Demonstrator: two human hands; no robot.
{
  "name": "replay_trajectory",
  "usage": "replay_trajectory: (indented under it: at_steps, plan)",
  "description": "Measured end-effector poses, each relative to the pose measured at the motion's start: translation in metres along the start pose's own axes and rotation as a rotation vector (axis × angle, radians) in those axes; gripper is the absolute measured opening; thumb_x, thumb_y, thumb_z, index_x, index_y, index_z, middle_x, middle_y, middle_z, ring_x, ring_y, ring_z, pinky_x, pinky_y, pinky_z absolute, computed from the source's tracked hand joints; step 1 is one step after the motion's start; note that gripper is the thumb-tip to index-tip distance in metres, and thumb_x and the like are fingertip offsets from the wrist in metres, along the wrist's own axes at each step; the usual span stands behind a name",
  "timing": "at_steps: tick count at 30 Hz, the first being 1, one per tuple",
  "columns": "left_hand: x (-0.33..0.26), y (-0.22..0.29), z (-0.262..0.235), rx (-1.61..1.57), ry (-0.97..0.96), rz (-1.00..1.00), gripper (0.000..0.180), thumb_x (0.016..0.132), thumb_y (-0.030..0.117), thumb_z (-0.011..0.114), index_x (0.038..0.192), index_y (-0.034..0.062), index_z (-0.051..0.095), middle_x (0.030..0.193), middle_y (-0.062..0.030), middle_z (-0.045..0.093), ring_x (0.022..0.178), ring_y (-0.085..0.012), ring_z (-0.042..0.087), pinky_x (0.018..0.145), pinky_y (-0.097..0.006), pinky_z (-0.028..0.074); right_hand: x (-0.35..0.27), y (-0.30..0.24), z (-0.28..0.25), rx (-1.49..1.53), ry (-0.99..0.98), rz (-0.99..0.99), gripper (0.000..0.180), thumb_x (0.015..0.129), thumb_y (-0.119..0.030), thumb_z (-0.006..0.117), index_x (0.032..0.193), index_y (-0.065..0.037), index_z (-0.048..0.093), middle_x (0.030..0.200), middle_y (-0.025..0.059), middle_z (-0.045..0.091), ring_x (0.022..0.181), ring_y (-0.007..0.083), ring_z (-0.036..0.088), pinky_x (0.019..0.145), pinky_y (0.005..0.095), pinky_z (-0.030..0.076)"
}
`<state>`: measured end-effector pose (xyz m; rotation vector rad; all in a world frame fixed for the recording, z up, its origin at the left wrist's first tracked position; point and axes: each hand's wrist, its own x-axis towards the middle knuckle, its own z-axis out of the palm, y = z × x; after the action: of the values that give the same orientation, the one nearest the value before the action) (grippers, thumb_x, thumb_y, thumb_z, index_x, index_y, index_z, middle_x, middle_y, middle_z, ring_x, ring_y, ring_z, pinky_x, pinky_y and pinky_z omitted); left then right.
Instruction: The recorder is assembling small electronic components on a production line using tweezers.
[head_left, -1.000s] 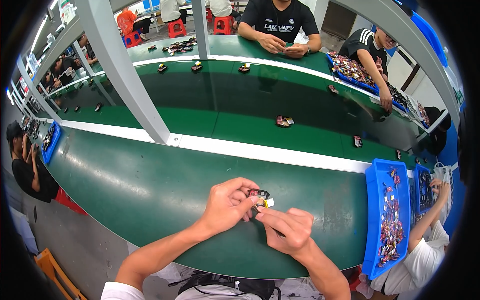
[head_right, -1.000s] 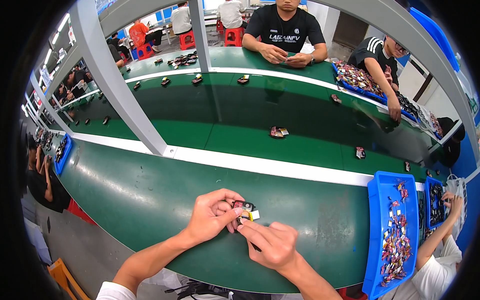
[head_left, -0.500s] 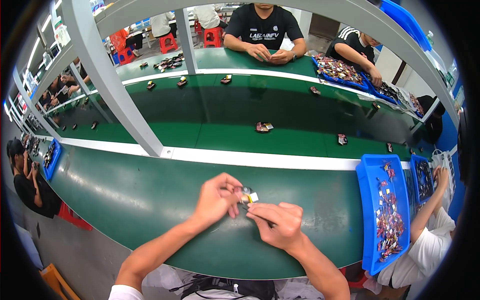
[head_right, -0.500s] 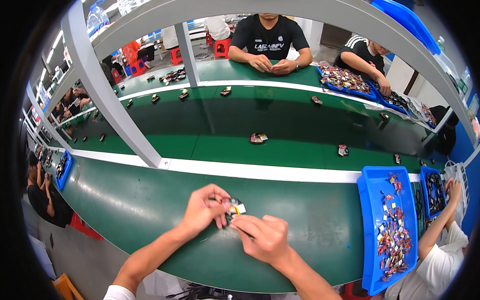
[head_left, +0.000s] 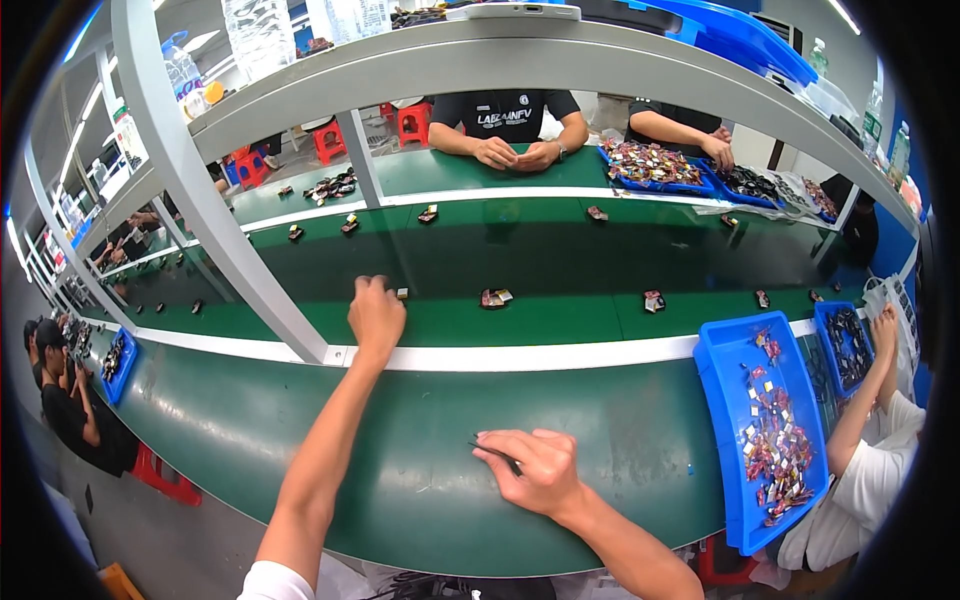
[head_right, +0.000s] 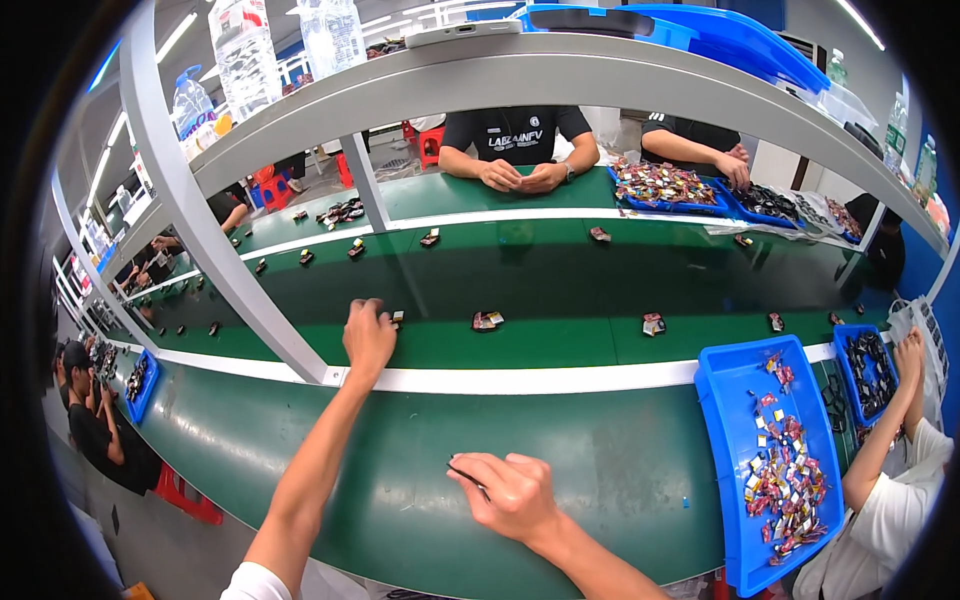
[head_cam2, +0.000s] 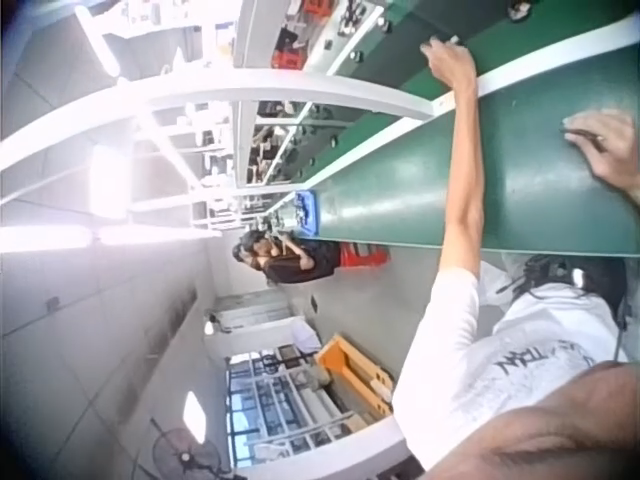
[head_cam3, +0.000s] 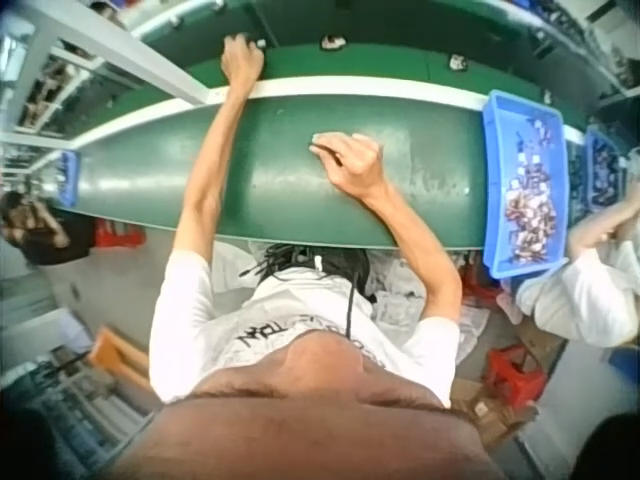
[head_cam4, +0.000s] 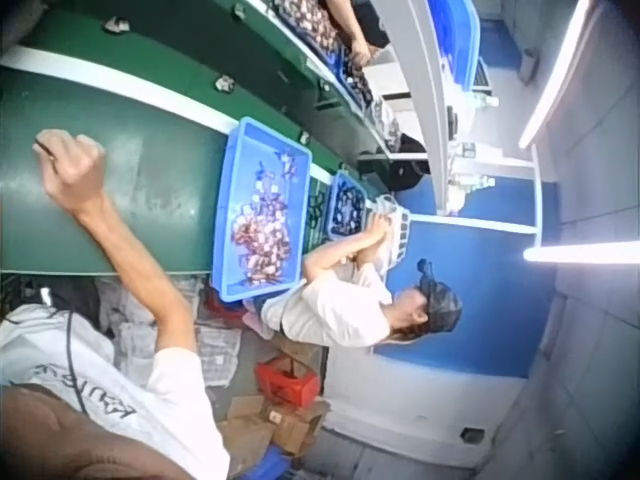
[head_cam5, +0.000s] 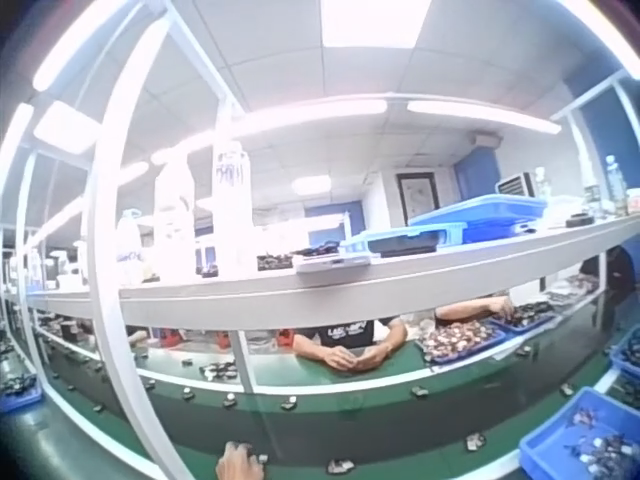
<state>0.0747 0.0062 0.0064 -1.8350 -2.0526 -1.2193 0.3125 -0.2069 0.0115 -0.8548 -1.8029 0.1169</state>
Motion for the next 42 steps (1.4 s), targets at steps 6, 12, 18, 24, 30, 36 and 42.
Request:
replay_trajectory:
  at_steps: [6, 12, 18, 24, 30, 36, 42]
  plan:
    - [-0.006, 0.051, 0.052, -0.347, -0.283, 0.142, 0.022, 0.085, 0.018, 0.072, 0.094, -0.0019, 0.075, 0.088, -0.0181, 0.074, 0.079, -0.0293, 0.071, 0.074, -0.039, 0.054, -0.005, -0.001, 0.003, 0.019, -0.017, -0.038, 0.013, 0.075, -0.007, 0.082, 0.085, -0.01, 0.073, 0.083, -0.001, 0.075, 0.048, 0.0137, 0.055, 0.044, 0.0253, 0.038]
    - [-0.004, 0.075, 0.07, -0.321, -0.416, -0.029, 0.023, 0.086, 0.02, 0.074, 0.087, -0.0033, 0.075, 0.08, -0.0154, 0.074, 0.072, -0.0222, 0.071, 0.071, -0.035, 0.055, -0.01, 0.004, -0.004, 0.011, -0.081, -0.027, 0.013, 0.076, -0.008, 0.082, 0.085, -0.01, 0.073, 0.082, -0.001, 0.075, 0.047, 0.0142, 0.053, 0.044, 0.0253, 0.038]
    - [-0.008, 0.059, 0.055, -0.396, -0.463, -0.122, 0.019, 0.088, 0.015, 0.073, 0.089, -0.0034, 0.068, 0.076, -0.0119, 0.073, 0.064, -0.0169, 0.069, 0.066, -0.03, 0.054, -0.005, -0.002, -0.005, 0.056, -0.045, -0.007, 0.012, 0.076, -0.008, 0.082, 0.084, -0.01, 0.074, 0.079, 0.0, 0.074, 0.045, 0.0152, 0.053, 0.044, 0.0263, 0.038]
    - [-0.056, 0.063, -0.028, -0.501, -0.465, 0.021, 0.017, 0.091, 0.013, 0.071, 0.093, -0.0031, 0.066, 0.072, -0.0089, 0.071, 0.05, -0.0099, 0.058, 0.049, -0.026, 0.046, -0.007, -0.008, -0.01, 0.248, -0.113, 0.39, 0.013, 0.078, -0.009, 0.083, 0.088, -0.006, 0.075, 0.066, 0.001, 0.067, 0.039, 0.0083, 0.042, 0.042, 0.0242, 0.033]
    - [-0.125, 0.07, -0.115, -0.718, -0.714, -0.249, 0.016, 0.095, 0.003, 0.066, 0.105, -0.0088, 0.069, 0.077, -0.009, 0.071, 0.051, -0.0066, 0.057, 0.044, -0.023, 0.043, -0.006, -0.006, -0.015, 0.617, 0.005, 0.718, 0.013, 0.085, 0.001, 0.079, 0.095, 0.003, 0.072, 0.071, -0.0037, 0.064, 0.051, -0.0025, 0.041, 0.046, 0.0172, 0.03]
    - [-0.165, 0.062, -0.109, -0.809, -0.609, -0.17, 0.015, 0.094, 0.0, 0.067, 0.105, -0.01, 0.068, 0.079, -0.0106, 0.072, 0.052, -0.0085, 0.061, 0.046, -0.023, 0.047, -0.008, 0.002, -0.019, 0.584, 0.036, 0.706, 0.011, 0.085, 0.004, 0.077, 0.094, 0.003, 0.071, 0.066, -0.0039, 0.061, 0.051, -0.002, 0.043, 0.047, 0.0175, 0.03]
    - [-0.17, 0.069, -0.108, -0.835, -0.588, -0.117, 0.014, 0.094, 0.001, 0.068, 0.104, -0.0095, 0.069, 0.077, -0.0116, 0.072, 0.054, -0.0103, 0.065, 0.045, -0.023, 0.05, -0.017, 0.005, -0.014, 0.374, -0.055, 0.617, 0.012, 0.083, 0.001, 0.08, 0.094, 0.001, 0.074, 0.054, -0.0073, 0.051, 0.046, -0.0019, 0.037, 0.045, 0.0188, 0.024]
